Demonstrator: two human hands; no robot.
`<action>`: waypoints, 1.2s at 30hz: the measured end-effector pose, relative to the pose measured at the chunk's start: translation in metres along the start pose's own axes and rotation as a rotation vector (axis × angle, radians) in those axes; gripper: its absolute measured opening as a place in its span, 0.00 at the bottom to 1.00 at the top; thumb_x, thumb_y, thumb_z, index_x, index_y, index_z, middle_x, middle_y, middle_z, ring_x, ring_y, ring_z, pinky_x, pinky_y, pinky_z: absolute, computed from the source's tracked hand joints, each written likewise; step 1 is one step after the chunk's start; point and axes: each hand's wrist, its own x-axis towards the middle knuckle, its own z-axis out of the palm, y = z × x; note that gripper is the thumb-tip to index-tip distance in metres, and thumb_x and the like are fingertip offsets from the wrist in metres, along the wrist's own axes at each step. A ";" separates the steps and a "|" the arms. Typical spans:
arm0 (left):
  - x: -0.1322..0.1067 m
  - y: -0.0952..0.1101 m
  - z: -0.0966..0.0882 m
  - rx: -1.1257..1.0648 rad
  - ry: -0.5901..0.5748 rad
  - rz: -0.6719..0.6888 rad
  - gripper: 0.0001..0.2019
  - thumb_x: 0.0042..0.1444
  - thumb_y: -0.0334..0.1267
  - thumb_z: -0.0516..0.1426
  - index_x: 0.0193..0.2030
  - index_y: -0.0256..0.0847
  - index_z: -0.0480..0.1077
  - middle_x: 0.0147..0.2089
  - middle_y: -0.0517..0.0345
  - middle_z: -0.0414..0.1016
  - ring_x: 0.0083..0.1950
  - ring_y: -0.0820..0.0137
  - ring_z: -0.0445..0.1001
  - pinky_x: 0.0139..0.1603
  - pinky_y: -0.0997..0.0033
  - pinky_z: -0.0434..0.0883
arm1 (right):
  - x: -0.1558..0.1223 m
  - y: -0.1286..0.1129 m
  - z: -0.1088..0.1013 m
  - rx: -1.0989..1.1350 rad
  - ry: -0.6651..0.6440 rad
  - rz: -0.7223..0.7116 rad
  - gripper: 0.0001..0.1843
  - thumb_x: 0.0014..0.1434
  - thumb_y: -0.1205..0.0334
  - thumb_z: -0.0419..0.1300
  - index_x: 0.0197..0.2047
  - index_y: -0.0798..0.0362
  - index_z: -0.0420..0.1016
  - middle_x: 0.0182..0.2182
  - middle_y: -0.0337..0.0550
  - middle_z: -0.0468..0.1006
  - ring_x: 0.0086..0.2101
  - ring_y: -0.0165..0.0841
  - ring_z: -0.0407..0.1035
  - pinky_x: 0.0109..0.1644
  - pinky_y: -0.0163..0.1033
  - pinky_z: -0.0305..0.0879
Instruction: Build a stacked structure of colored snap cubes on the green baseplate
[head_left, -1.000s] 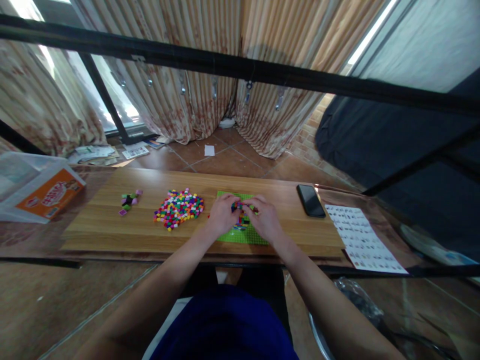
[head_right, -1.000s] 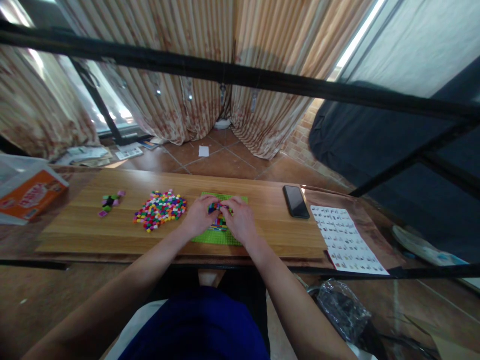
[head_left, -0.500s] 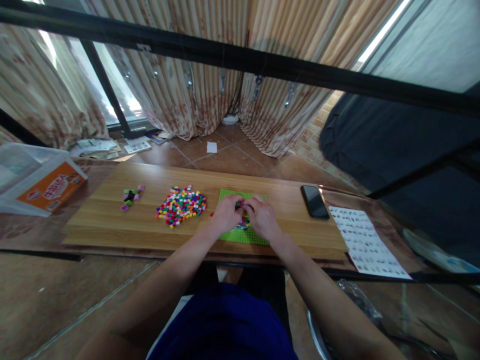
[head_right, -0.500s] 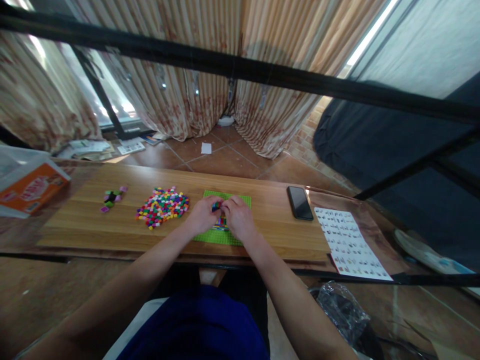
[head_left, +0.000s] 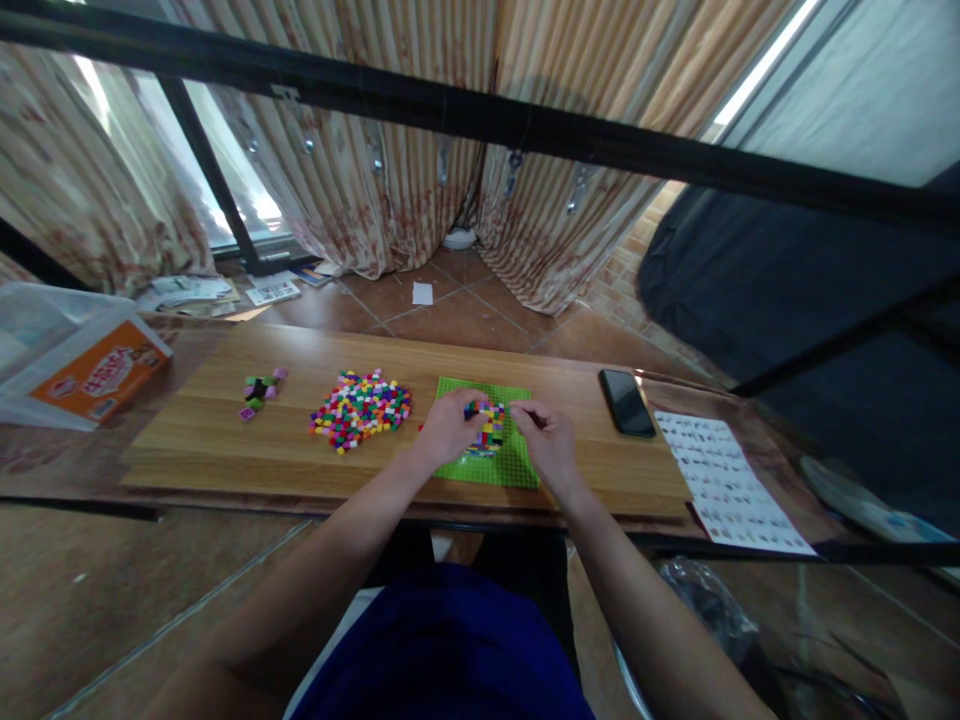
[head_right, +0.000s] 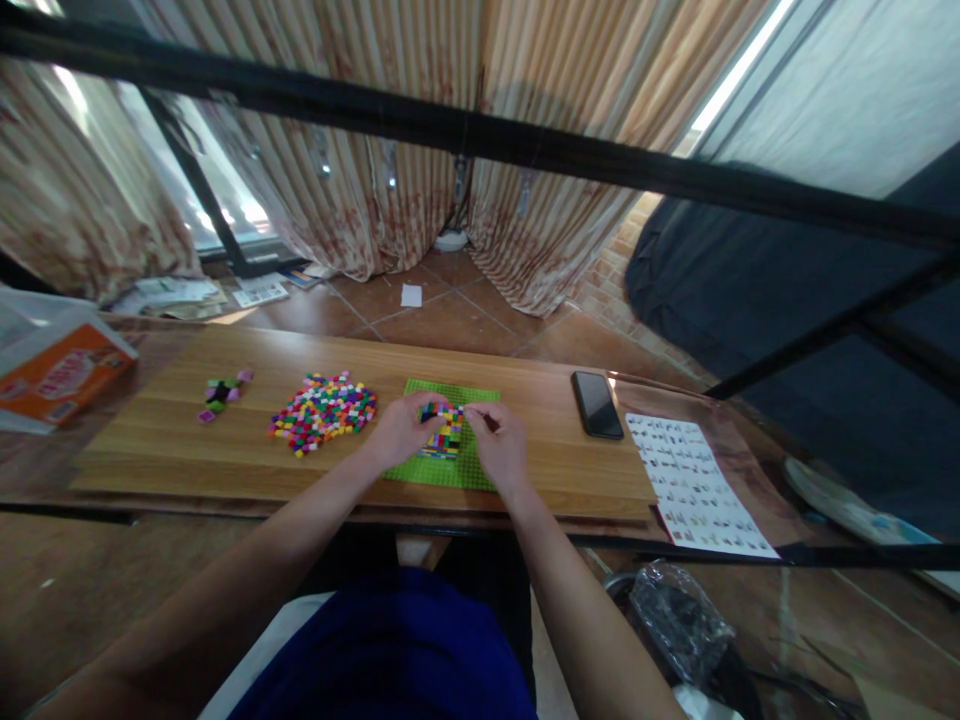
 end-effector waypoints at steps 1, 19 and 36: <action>-0.002 -0.001 0.000 -0.007 0.012 0.011 0.13 0.55 0.32 0.57 0.48 0.40 0.73 0.48 0.52 0.78 0.49 0.65 0.76 0.54 0.60 0.72 | -0.005 0.004 -0.002 0.009 0.010 0.037 0.12 0.52 0.54 0.62 0.32 0.54 0.79 0.29 0.43 0.79 0.32 0.34 0.72 0.40 0.40 0.66; -0.075 -0.074 -0.016 0.072 0.245 -0.033 0.09 0.60 0.36 0.52 0.44 0.40 0.72 0.44 0.51 0.77 0.47 0.65 0.76 0.52 0.62 0.72 | -0.009 0.002 0.005 -0.079 -0.033 0.146 0.10 0.49 0.55 0.64 0.29 0.54 0.79 0.27 0.42 0.81 0.30 0.34 0.73 0.37 0.39 0.68; -0.076 -0.074 -0.013 0.061 0.221 -0.014 0.08 0.60 0.34 0.52 0.42 0.41 0.72 0.44 0.53 0.77 0.48 0.65 0.74 0.53 0.62 0.71 | -0.004 -0.021 0.006 -0.549 -0.115 -0.065 0.08 0.53 0.60 0.59 0.27 0.51 0.78 0.28 0.41 0.79 0.28 0.32 0.70 0.36 0.38 0.63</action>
